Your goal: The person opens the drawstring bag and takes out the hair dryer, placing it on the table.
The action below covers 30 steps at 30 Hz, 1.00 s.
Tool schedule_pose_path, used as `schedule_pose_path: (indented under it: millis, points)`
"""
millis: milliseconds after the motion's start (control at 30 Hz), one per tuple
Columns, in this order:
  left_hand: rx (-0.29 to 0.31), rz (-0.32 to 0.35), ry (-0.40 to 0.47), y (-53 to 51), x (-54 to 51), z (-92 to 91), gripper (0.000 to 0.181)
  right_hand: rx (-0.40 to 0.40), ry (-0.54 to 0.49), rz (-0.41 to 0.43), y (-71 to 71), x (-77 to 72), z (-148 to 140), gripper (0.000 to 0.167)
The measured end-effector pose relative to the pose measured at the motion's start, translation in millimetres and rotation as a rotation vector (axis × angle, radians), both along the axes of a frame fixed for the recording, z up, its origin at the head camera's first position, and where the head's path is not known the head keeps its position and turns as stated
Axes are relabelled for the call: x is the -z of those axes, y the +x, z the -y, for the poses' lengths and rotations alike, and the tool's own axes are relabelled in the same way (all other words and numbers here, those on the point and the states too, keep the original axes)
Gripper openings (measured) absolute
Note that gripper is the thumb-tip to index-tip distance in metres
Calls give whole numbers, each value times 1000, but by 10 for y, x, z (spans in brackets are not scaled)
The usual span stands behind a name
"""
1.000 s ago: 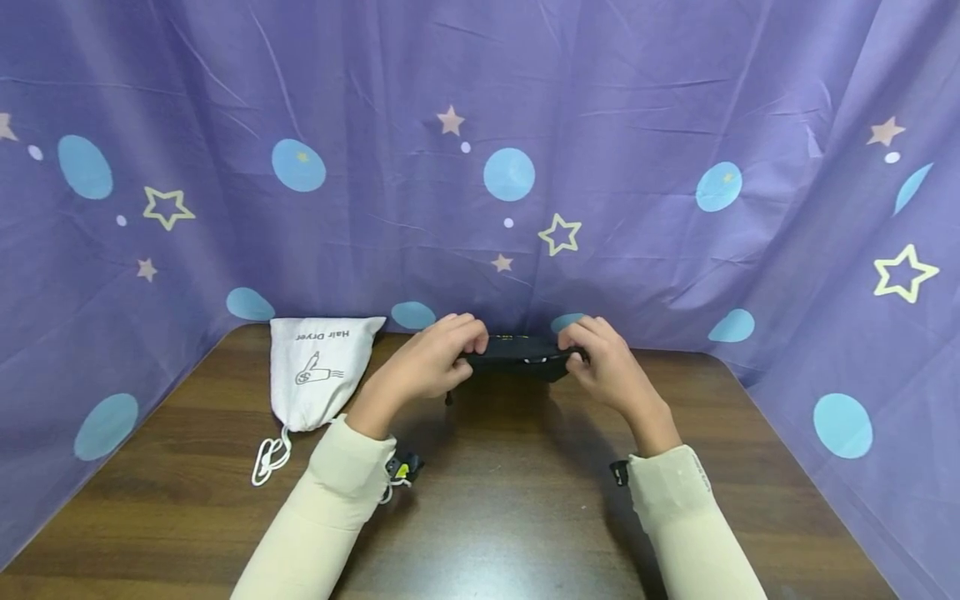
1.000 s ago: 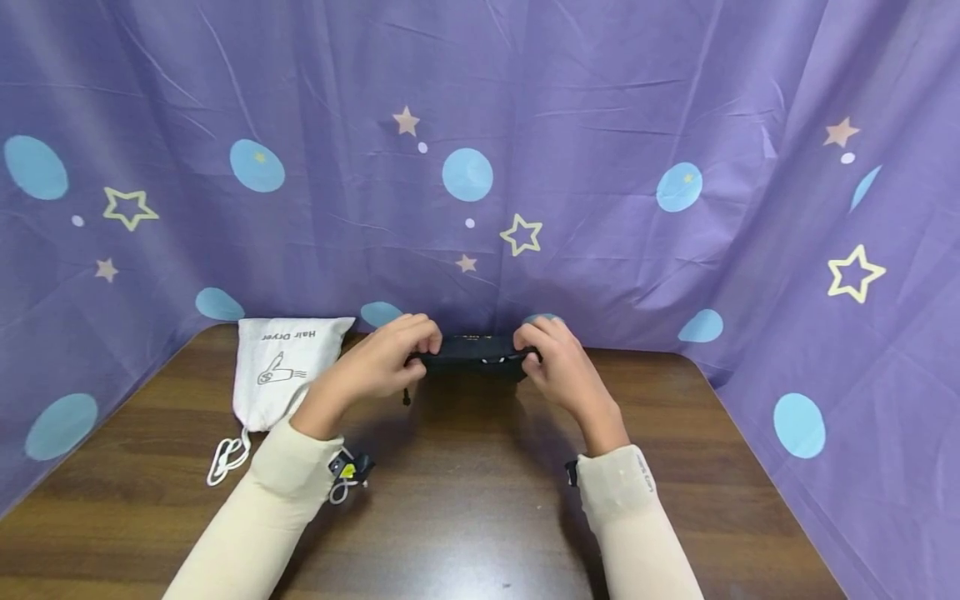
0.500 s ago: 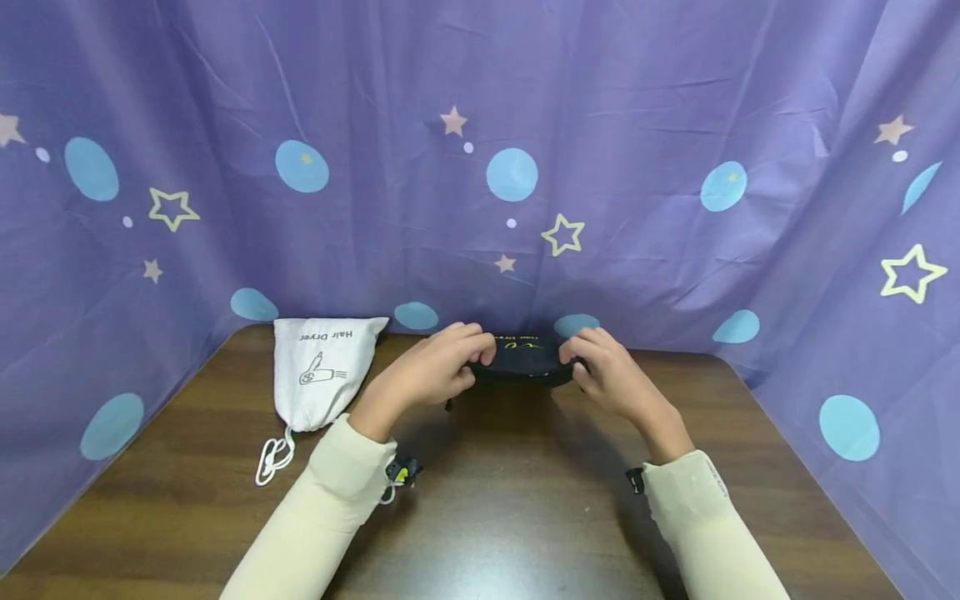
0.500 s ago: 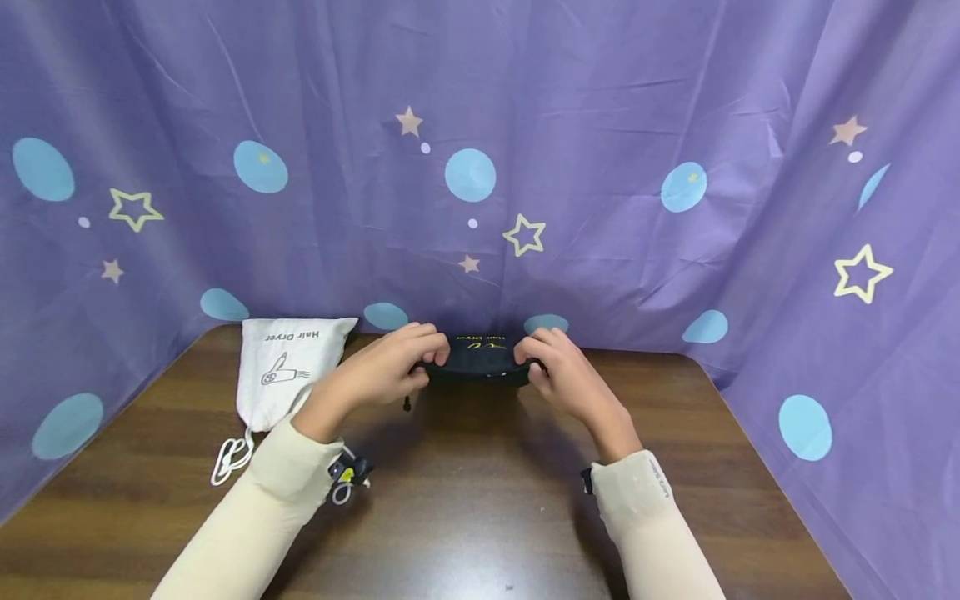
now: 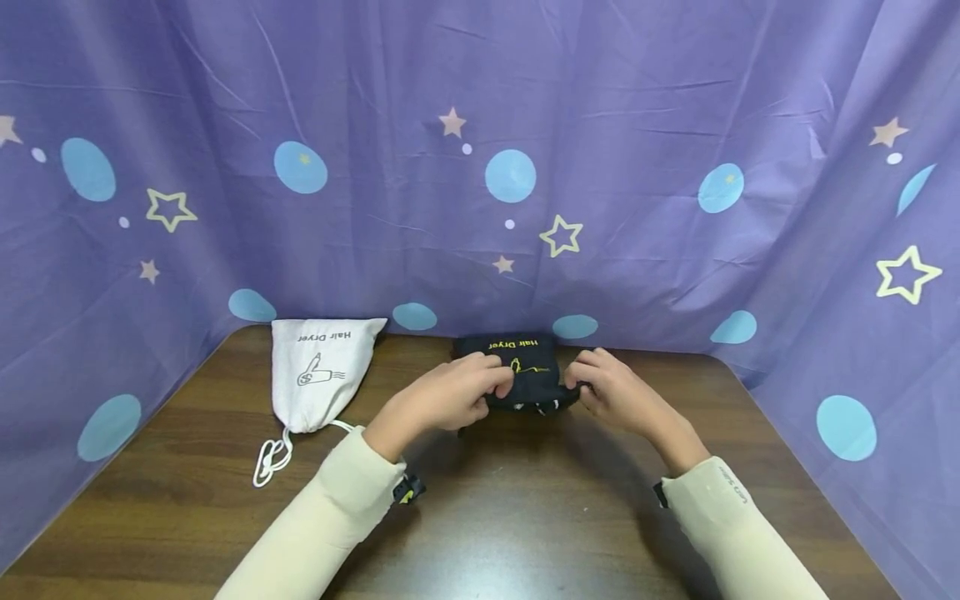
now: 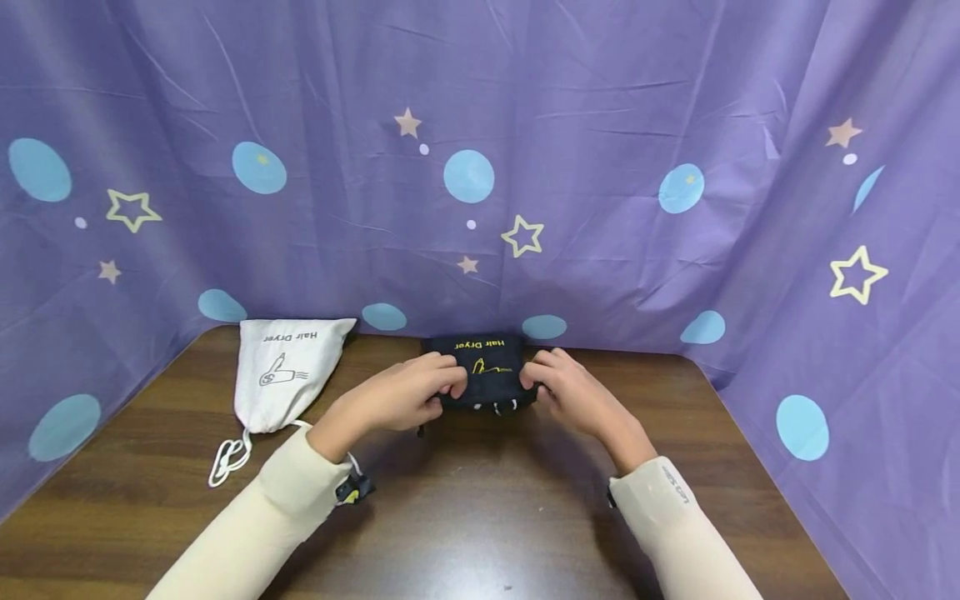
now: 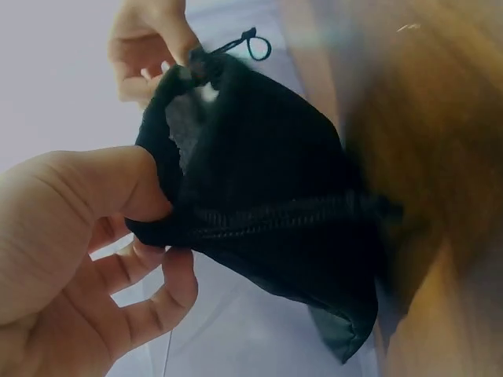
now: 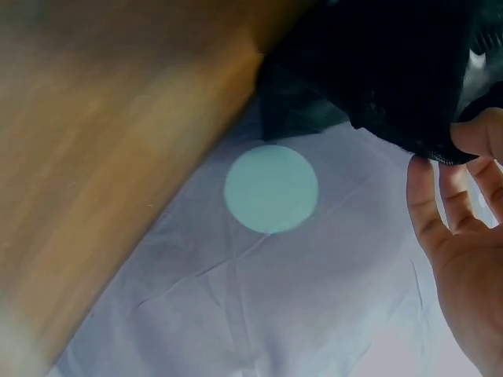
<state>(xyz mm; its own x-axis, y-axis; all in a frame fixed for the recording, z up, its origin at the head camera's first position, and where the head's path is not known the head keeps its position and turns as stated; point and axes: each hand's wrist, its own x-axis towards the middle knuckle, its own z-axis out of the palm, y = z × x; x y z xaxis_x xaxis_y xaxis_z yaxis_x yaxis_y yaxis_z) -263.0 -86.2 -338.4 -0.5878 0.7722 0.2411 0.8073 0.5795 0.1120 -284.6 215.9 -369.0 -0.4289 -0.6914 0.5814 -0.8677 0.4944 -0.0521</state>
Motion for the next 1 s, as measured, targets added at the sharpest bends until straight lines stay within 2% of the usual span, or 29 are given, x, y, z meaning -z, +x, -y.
schedule_pose_path:
  millis: [267, 500, 633, 833, 1000]
  points:
    - [12, 48, -84, 52, 146, -117, 28, 4, 92, 72, 47, 148, -36, 35]
    - [20, 82, -104, 77, 201, -194, 28, -6, 135, 75, 36, 208, -72, 35]
    - [44, 83, -112, 68, 251, -242, 28, -7, 165, 60, 5, 248, -107, 35]
    - [57, 130, -108, 58, 312, -312, 30, 42, 195, 87, -30, 303, -158, 36]
    - [90, 141, -68, 51, 318, -319, 32, 95, 262, 166, 18, 267, -128, 34]
